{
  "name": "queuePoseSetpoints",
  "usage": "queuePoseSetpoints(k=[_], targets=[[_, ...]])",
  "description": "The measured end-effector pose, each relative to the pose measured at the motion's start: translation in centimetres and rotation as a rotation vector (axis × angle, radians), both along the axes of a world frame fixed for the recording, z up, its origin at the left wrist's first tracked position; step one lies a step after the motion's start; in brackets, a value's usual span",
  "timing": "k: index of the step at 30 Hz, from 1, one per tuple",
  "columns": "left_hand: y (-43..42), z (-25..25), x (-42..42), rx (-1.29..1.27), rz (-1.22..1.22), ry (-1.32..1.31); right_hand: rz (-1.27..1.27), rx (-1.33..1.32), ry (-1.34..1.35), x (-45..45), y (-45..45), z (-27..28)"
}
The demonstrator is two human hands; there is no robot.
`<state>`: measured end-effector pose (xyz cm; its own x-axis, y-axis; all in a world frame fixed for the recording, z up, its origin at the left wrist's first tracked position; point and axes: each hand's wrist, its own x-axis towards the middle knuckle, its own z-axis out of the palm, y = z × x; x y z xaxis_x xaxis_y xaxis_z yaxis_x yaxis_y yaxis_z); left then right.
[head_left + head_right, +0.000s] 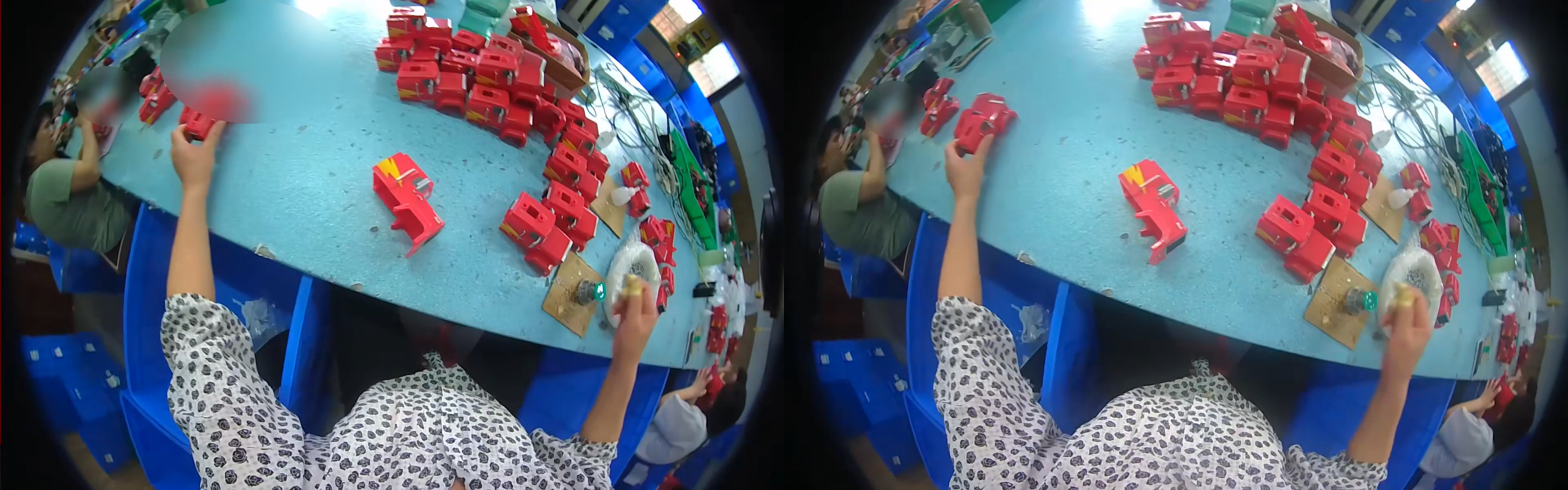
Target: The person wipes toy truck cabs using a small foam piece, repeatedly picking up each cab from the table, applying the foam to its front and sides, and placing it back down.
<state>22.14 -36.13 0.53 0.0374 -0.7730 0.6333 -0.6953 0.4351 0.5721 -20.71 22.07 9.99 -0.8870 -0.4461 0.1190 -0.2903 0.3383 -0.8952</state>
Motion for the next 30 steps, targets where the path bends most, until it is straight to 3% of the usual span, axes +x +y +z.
queuePoseSetpoints(k=[3,5,6,8,10,11,13,15,17,19,21,24,27,28,30], targets=[[-2.7,-1.0,-0.8,-0.037,0.088,-0.144,-0.082,0.196,0.185,-6.0,5.0,-1.0],[-0.9,1.1,-2.5,-0.165,0.350,-0.355,-0.014,0.325,0.320,-8.4,6.6,-2.4],[0.5,2.0,-4.1,-0.323,0.207,-0.303,0.075,0.443,0.458,-9.3,7.1,-3.2],[6.1,3.7,-8.9,-0.431,-0.357,-0.140,0.035,0.531,0.393,-9.2,6.5,-3.5],[13.5,6.6,-12.8,-0.025,-0.812,-0.166,0.088,0.677,0.493,-10.0,6.0,-4.4],[15.1,7.1,-14.2,-0.024,-0.828,-0.162,0.118,0.700,0.486,-10.7,5.8,-4.6],[18.0,7.6,-18.3,0.210,-0.884,-0.218,0.146,0.680,0.511,-11.4,6.1,-4.5],[18.7,6.2,-20.8,0.142,-0.876,-0.313,0.152,0.608,0.528,-11.1,6.0,-4.2],[20.1,6.3,-21.5,0.333,-0.824,-0.659,0.136,0.545,0.463,-11.4,6.5,-4.3],[21.3,6.8,-21.1,0.503,-0.820,-0.638,0.098,0.428,0.365,-11.8,7.4,-5.4],[21.9,4.7,-18.9,0.437,-0.842,-0.318,0.065,0.349,0.275,-11.4,7.8,-5.5],[20.7,2.2,-15.9,0.113,-0.776,0.127,0.044,0.327,0.214,-10.9,8.1,-5.0],[21.7,0.1,-15.2,0.014,-0.670,0.229,0.055,0.296,0.187,-10.8,8.0,-5.0],[22.8,-0.4,-15.3,-0.070,-0.672,0.062,0.068,0.291,0.188,-11.0,8.0,-5.1],[25.2,0.5,-15.8,-0.007,-0.737,0.110,0.053,0.335,0.189,-11.5,8.4,-5.6]])
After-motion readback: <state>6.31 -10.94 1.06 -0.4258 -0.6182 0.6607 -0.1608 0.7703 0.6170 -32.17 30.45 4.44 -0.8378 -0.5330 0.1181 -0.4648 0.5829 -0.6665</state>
